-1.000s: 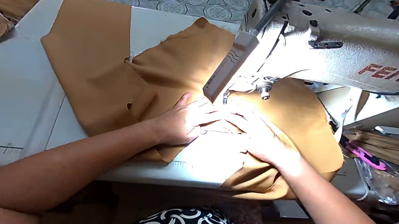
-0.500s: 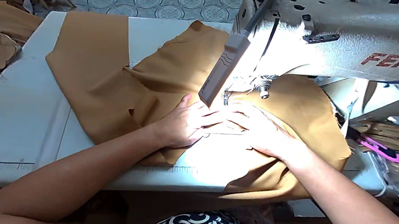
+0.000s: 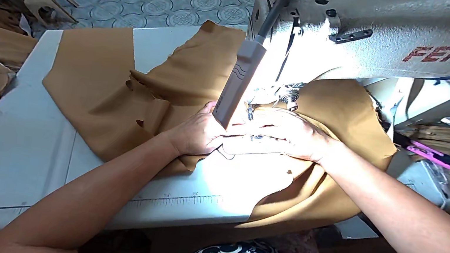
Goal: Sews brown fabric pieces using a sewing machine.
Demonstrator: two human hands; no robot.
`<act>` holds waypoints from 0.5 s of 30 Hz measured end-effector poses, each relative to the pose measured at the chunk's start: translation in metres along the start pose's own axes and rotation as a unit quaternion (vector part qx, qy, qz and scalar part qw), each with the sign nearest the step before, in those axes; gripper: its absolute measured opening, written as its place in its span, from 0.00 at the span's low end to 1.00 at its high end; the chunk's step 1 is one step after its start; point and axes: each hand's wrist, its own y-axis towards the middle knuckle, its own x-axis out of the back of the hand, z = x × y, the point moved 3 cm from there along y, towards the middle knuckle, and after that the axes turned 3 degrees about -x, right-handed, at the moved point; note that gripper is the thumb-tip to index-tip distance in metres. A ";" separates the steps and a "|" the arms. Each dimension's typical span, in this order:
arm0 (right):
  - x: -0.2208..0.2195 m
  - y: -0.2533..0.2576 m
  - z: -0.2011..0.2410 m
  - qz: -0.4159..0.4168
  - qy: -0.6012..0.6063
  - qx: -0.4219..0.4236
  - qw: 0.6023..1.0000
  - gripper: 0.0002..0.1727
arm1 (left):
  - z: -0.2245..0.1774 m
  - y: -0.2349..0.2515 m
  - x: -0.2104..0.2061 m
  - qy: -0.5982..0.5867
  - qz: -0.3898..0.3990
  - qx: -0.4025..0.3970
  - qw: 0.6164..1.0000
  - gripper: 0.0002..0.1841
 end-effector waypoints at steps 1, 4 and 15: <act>0.000 0.000 0.000 -0.001 0.003 -0.002 1.000 0.20 | 0.001 0.000 0.000 0.002 -0.002 0.000 1.000 0.27; -0.001 0.000 -0.002 -0.002 0.017 -0.015 1.000 0.20 | 0.002 -0.001 0.001 0.005 -0.008 -0.002 1.000 0.27; 0.006 0.011 -0.014 0.019 0.009 -0.057 0.998 0.20 | 0.021 0.004 -0.001 0.001 -0.043 0.014 0.999 0.26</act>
